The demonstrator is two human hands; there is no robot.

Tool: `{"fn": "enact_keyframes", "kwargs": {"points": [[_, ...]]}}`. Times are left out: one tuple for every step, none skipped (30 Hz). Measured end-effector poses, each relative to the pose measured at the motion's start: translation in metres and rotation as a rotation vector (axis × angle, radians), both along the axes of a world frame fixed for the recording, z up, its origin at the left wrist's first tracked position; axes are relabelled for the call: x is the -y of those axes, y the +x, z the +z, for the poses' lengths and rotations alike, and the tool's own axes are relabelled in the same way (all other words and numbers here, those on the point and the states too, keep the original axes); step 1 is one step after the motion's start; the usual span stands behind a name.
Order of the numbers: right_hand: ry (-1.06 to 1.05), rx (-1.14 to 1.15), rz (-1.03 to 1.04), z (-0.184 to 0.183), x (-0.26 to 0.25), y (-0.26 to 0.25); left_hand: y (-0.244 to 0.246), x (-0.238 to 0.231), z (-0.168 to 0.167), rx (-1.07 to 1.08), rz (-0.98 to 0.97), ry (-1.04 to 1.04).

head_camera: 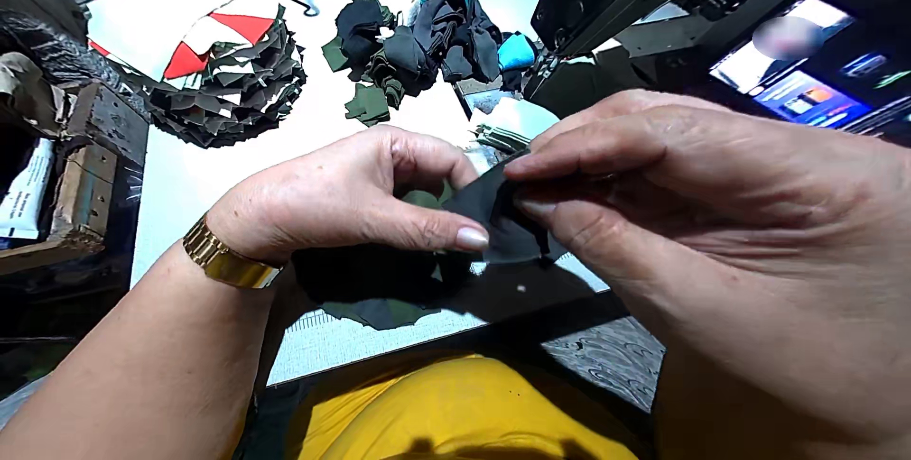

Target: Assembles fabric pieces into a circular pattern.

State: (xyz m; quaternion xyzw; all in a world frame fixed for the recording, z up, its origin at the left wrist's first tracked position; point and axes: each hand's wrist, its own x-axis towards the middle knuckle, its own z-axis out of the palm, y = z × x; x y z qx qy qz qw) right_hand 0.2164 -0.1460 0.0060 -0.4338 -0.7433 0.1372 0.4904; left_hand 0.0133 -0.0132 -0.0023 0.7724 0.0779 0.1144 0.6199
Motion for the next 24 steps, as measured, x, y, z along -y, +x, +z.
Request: {"fn": "enact_keyframes", "kwargs": {"points": [[0.009, -0.024, -0.004, -0.002, 0.0, -0.001, -0.001, -0.001, 0.001, -0.012, -0.019, 0.002], [0.015, -0.048, -0.017, -0.004, 0.0, -0.001, -0.002, -0.003, 0.003, -0.027, -0.019, 0.011], [0.015, -0.074, -0.034, -0.008, 0.001, -0.001, -0.005, -0.006, 0.004, -0.033, -0.007, 0.036], [0.005, -0.1, -0.055, -0.012, 0.001, -0.001, -0.007, -0.008, 0.005, -0.035, 0.013, 0.064], [-0.011, -0.128, -0.076, -0.017, 0.002, -0.001, -0.01, -0.011, 0.006, -0.042, 0.03, 0.09], [-0.032, -0.148, -0.104, -0.022, 0.003, -0.002, -0.011, -0.013, 0.006, -0.058, 0.048, 0.122], [-0.054, -0.167, -0.133, -0.027, 0.004, -0.004, -0.012, -0.015, 0.006, -0.083, 0.061, 0.163], [-0.071, -0.191, -0.164, -0.033, 0.004, -0.006, -0.012, -0.016, 0.006, -0.112, 0.066, 0.212], [-0.093, -0.211, -0.19, -0.039, 0.004, -0.007, -0.012, -0.017, 0.005, -0.136, 0.065, 0.253], [-0.12, -0.221, -0.21, -0.044, 0.004, -0.009, -0.012, -0.017, 0.005, -0.159, 0.06, 0.28], [-0.142, -0.222, -0.226, -0.049, 0.004, -0.011, -0.011, -0.016, 0.004, -0.183, 0.057, 0.298], [-0.159, -0.218, -0.239, -0.053, 0.004, -0.012, -0.011, -0.016, 0.003, -0.205, 0.055, 0.315], [-0.17, -0.207, -0.249, -0.057, 0.004, -0.014, -0.01, -0.015, 0.002, -0.226, 0.058, 0.338], [-0.175, -0.187, -0.256, -0.06, 0.004, -0.014, -0.01, -0.015, 0.001, -0.247, 0.064, 0.367], [-0.176, -0.163, -0.266, -0.063, 0.004, -0.015, -0.009, -0.015, 0.0, -0.268, 0.073, 0.391], [-0.182, -0.132, -0.278, -0.064, 0.003, -0.015, -0.008, -0.015, -0.002, -0.282, 0.086, 0.409], [-0.188, -0.104, -0.291, -0.065, 0.003, -0.015, -0.007, -0.015, -0.003, -0.29, 0.099, 0.424], [-0.188, -0.078, -0.303, -0.066, 0.002, -0.015, -0.006, -0.014, -0.004, -0.297, 0.118, 0.436], [-0.184, -0.053, -0.314, -0.066, 0.002, -0.015, -0.005, -0.013, -0.005, -0.304, 0.139, 0.458], [-0.178, -0.029, -0.323, -0.067, 0.001, -0.015, -0.004, -0.013, -0.006, -0.315, 0.159, 0.485], [-0.173, 0.003, -0.329, -0.067, 0.0, -0.015, -0.003, -0.012, -0.006, -0.332, 0.177, 0.519], [-0.173, 0.042, -0.336, -0.067, 0.0, -0.015, -0.002, -0.011, -0.007, -0.349, 0.19, 0.549], [-0.172, 0.09, -0.343, -0.067, -0.001, -0.015, -0.001, -0.01, -0.008, -0.367, 0.199, 0.577], [-0.161, 0.144, -0.352, -0.068, -0.002, -0.015, 0.0, -0.009, -0.009, -0.388, 0.207, 0.601]]}}
